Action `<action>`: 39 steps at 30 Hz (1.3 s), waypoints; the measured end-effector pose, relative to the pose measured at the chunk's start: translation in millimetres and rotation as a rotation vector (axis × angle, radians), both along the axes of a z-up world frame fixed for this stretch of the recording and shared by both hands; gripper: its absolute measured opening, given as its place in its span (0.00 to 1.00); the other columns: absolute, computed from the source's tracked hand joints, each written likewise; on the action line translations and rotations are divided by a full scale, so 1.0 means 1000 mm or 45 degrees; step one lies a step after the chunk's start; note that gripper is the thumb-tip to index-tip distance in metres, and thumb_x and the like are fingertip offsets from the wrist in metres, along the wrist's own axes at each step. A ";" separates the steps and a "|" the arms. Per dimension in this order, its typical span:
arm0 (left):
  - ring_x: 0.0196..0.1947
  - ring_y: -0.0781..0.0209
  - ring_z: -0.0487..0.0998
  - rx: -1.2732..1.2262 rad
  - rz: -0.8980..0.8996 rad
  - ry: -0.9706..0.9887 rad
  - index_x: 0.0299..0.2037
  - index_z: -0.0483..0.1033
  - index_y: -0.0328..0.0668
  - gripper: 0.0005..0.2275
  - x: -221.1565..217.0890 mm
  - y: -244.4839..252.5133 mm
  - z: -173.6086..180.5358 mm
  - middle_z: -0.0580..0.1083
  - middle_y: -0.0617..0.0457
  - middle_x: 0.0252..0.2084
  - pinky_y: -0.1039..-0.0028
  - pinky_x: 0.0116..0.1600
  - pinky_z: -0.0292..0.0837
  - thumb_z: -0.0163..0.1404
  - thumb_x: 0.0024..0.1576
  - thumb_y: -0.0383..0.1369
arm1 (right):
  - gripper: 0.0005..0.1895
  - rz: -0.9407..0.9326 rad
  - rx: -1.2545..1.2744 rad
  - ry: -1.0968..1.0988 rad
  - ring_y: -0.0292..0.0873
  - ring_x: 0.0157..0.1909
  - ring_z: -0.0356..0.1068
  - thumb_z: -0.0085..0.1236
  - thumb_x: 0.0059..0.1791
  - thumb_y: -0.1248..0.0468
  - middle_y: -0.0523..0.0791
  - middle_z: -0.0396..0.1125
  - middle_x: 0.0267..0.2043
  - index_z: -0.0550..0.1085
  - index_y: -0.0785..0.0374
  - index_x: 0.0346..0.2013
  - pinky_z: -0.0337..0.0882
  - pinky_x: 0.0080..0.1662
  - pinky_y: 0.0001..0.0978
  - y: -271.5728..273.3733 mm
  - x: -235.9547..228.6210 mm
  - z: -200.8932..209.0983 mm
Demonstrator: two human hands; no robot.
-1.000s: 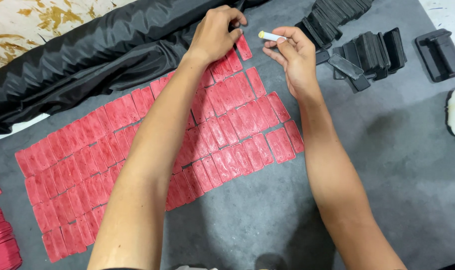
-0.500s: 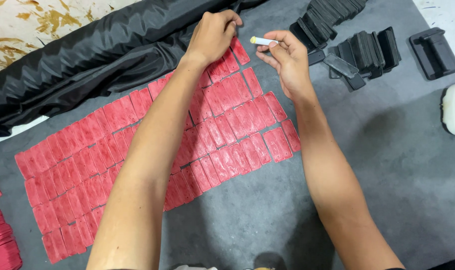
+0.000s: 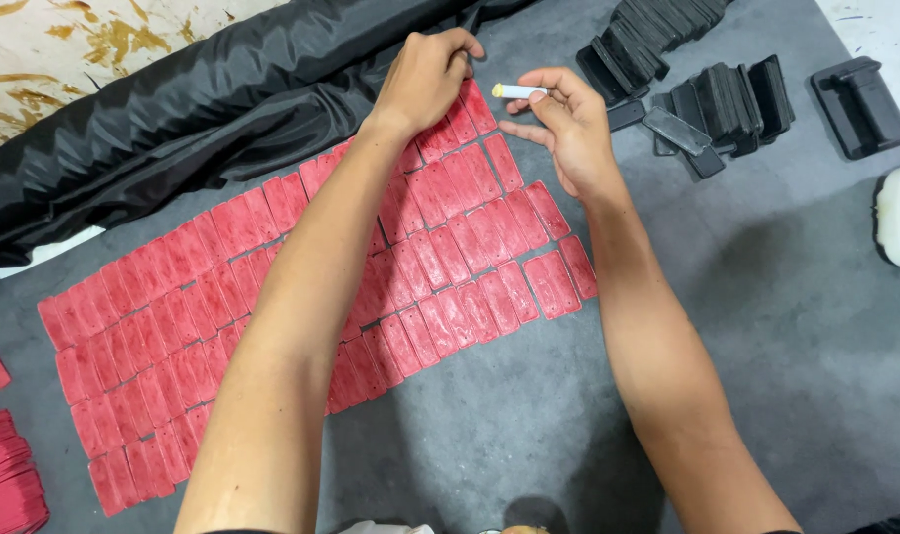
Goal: Applying glue to small red leather strips using a manual applicator
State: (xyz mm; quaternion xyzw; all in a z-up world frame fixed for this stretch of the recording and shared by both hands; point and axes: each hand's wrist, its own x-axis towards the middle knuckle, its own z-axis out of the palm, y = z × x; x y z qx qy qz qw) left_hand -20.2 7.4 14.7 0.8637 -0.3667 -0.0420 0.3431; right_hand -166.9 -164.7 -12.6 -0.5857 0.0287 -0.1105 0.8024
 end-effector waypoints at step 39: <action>0.48 0.55 0.74 -0.145 0.501 -0.198 0.46 0.80 0.42 0.08 -0.543 0.363 0.144 0.78 0.54 0.45 0.64 0.59 0.63 0.52 0.61 0.34 | 0.07 -0.533 0.313 0.119 0.44 0.34 0.67 0.51 0.54 0.68 0.49 0.67 0.34 0.74 0.63 0.46 0.72 0.39 0.34 0.036 -0.401 -0.006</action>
